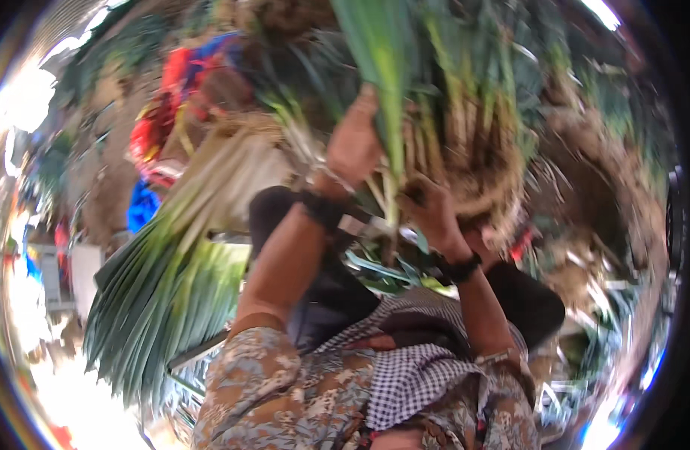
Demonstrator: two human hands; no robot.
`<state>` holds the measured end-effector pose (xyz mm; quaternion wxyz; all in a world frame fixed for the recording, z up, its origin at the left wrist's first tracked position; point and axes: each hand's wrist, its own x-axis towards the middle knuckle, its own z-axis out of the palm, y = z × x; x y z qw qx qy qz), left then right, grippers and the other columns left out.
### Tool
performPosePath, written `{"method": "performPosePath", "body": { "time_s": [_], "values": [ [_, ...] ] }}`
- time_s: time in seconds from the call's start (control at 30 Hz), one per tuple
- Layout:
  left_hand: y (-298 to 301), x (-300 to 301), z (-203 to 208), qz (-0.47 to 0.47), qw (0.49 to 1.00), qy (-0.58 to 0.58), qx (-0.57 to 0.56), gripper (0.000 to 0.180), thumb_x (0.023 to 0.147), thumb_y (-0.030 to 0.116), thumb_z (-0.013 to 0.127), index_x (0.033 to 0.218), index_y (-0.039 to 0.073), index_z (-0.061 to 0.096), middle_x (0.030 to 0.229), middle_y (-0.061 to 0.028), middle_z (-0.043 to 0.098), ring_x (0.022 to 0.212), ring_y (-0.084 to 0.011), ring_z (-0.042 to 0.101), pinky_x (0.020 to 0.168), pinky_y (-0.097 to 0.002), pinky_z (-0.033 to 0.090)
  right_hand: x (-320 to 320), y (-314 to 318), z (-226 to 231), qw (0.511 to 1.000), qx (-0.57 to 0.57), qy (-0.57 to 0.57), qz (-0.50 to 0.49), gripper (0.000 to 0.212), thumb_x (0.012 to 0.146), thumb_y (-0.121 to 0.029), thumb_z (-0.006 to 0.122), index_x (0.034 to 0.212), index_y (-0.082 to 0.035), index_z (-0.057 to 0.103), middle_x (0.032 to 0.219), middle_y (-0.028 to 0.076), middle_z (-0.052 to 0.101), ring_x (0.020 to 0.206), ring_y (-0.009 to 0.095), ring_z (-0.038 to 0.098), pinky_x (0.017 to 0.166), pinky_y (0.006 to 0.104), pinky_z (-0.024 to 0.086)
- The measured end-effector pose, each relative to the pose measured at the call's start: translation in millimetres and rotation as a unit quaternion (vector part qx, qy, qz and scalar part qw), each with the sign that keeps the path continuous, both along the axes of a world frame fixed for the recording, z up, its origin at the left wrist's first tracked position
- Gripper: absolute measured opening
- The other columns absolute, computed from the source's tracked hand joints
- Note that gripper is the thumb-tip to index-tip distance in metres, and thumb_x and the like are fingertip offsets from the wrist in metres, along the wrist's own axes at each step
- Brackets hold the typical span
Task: Cleaning and peeling the outer skins from harvested leeks and stacking them.
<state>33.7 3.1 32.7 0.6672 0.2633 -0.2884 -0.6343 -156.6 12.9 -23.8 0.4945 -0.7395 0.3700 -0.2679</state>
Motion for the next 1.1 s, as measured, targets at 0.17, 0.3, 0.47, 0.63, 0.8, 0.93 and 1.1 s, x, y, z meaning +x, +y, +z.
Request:
{"method": "performPosePath", "body": {
  "time_s": [0.17, 0.3, 0.47, 0.63, 0.8, 0.93, 1.1],
  "values": [
    [-15, -10, -9, -0.017, 0.998, 0.045, -0.031, 0.052, 0.100, 0.043, 0.044, 0.123, -0.003, 0.049, 0.107, -0.0180, 0.061, 0.089, -0.0238, 0.057, 0.082, -0.0378, 0.049, -6, 0, 10, 0.990, 0.043, -0.122, -0.052, 0.036, 0.086, -0.010, 0.067, 0.118, 0.001, 0.055, 0.097, 0.011, 0.064, 0.090, 0.014, 0.059, 0.078, 0.0308, 0.048],
    [-13, -23, -18, -0.023, 0.998, 0.055, -0.034, 0.048, 0.099, 0.039, 0.048, 0.124, -0.002, 0.049, 0.110, -0.0178, 0.061, 0.091, -0.0236, 0.058, 0.083, -0.0378, 0.049, -4, -3, 6, 0.996, 0.003, -0.073, -0.055, 0.029, 0.085, -0.008, 0.068, 0.109, 0.002, 0.056, 0.094, 0.012, 0.064, 0.083, 0.017, 0.061, 0.075, 0.0325, 0.050],
    [-15, -29, -17, 0.008, 0.999, 0.027, -0.038, 0.043, 0.098, 0.033, 0.052, 0.125, -0.001, 0.048, 0.107, -0.0157, 0.062, 0.092, -0.0232, 0.062, 0.083, -0.0385, 0.054, -1, 3, -6, 0.992, -0.002, -0.069, -0.110, 0.017, 0.083, -0.007, 0.069, 0.095, -0.002, 0.058, 0.086, 0.013, 0.064, 0.076, 0.019, 0.062, 0.069, 0.0329, 0.049],
    [-26, -19, -16, 0.047, 0.998, 0.032, -0.032, 0.040, 0.094, 0.032, 0.060, 0.121, 0.004, 0.051, 0.106, -0.0157, 0.063, 0.086, -0.0223, 0.062, 0.079, -0.0375, 0.052, -17, -3, -16, 0.991, -0.076, -0.072, -0.080, 0.012, 0.084, -0.006, 0.066, 0.094, -0.003, 0.059, 0.086, 0.012, 0.064, 0.077, 0.017, 0.062, 0.068, 0.0311, 0.049],
    [-31, -13, -20, 0.068, 0.996, 0.042, -0.041, 0.037, 0.095, 0.033, 0.058, 0.117, 0.004, 0.054, 0.103, -0.0144, 0.065, 0.084, -0.0235, 0.063, 0.078, -0.0378, 0.051, -15, 4, -14, 0.988, -0.075, -0.080, -0.107, 0.025, 0.080, -0.008, 0.072, 0.099, -0.005, 0.057, 0.088, 0.010, 0.062, 0.079, 0.022, 0.064, 0.071, 0.0318, 0.051],
    [-33, -20, -25, 0.062, 0.994, 0.069, -0.057, 0.038, 0.097, 0.034, 0.055, 0.119, 0.003, 0.054, 0.105, -0.0144, 0.064, 0.084, -0.0224, 0.062, 0.078, -0.0373, 0.051, -12, 10, -25, 0.987, -0.108, 0.009, -0.115, 0.027, 0.080, -0.011, 0.072, 0.100, -0.005, 0.054, 0.091, 0.013, 0.062, 0.083, 0.030, 0.064, 0.072, 0.0380, 0.051],
    [-33, -16, -30, -0.004, 0.990, 0.094, -0.101, 0.040, 0.099, 0.034, 0.050, 0.125, 0.003, 0.050, 0.110, -0.0170, 0.061, 0.091, -0.0232, 0.059, 0.083, -0.0379, 0.050, -18, 14, -36, 0.976, -0.137, -0.087, -0.145, 0.024, 0.085, -0.015, 0.068, 0.100, -0.002, 0.054, 0.087, 0.014, 0.060, 0.081, 0.029, 0.062, 0.072, 0.0401, 0.048]
  ]
}}
